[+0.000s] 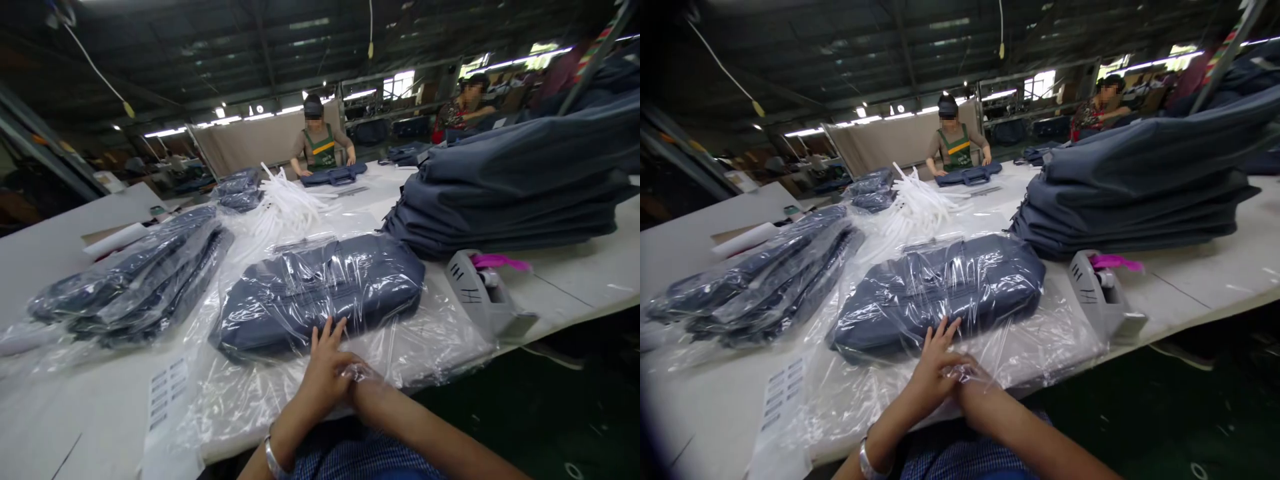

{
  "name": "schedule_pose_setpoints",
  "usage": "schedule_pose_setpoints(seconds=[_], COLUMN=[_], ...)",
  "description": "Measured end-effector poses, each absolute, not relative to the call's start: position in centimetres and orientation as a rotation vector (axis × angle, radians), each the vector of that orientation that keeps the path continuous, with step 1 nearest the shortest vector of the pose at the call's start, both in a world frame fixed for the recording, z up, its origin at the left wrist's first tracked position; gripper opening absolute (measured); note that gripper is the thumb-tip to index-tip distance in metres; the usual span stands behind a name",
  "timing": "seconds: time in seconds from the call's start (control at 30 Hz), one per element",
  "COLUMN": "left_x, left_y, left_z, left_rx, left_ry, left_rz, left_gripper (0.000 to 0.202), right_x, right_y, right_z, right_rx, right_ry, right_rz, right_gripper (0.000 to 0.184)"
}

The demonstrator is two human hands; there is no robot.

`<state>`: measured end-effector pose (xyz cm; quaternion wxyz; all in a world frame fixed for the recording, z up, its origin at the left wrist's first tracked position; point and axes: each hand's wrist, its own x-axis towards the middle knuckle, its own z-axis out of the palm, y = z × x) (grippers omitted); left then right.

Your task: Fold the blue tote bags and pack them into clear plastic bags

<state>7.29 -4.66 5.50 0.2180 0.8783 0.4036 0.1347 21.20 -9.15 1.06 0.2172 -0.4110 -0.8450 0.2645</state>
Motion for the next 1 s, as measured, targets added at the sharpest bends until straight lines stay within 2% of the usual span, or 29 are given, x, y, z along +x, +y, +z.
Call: schedule_pose_setpoints(seconds=[0.07, 0.1, 0.23, 0.3, 0.37, 0.47, 0.63, 0.73, 0.8, 1.0], left_x=[7.4, 7.6, 7.7, 6.9, 5.2, 0.8, -9.4, -14.0, -15.9, -20.0], left_y=[-5.0, -5.1, -6.0, -6.7, -7.7, -9.0, -9.0, -7.9, -7.1, -6.8], left_z=[4.1, 3.6, 3.0, 3.4, 3.9, 4.4, 3.4, 2.1, 1.6, 2.0], left_rx=[2.500, 2.545, 2.701, 2.762, 2.828, 2.797, 2.217, 1.940, 1.824, 1.494], left_ry=[1.118, 1.121, 1.152, 1.191, 1.302, 1.742, 2.566, 2.609, 2.532, 2.377], left_rz=[0.493, 0.542, 0.587, 0.565, 0.569, 0.620, 0.648, 0.686, 0.693, 0.741], left_gripper=[0.027, 0.023, 0.021, 0.029, 0.046, 0.066, 0.072, 0.081, 0.079, 0.051], right_x=[22.1, 22.9, 27.6, 29.9, 31.7, 33.3, 33.6, 33.4, 33.5, 34.1], right_y=[-11.0, -11.2, -6.0, -1.7, 1.7, 3.9, 3.6, 3.8, 4.2, 5.3], right_z=[3.7, 5.2, 8.9, 8.1, 6.1, 2.9, 0.9, 0.8, 0.6, -1.0], right_rx=[-0.975, -0.971, -1.174, -1.331, -1.475, -1.539, -1.546, -1.549, -1.536, -1.551], right_ry=[-2.468, -2.436, -2.123, -2.129, -2.142, -2.182, -2.173, -2.156, -2.150, -2.115], right_rz=[0.874, 0.855, 0.098, -0.214, -0.358, -0.416, -0.413, -0.409, -0.415, -0.460], right_gripper=[0.025, 0.023, 0.035, 0.044, 0.054, 0.058, 0.064, 0.067, 0.068, 0.065])
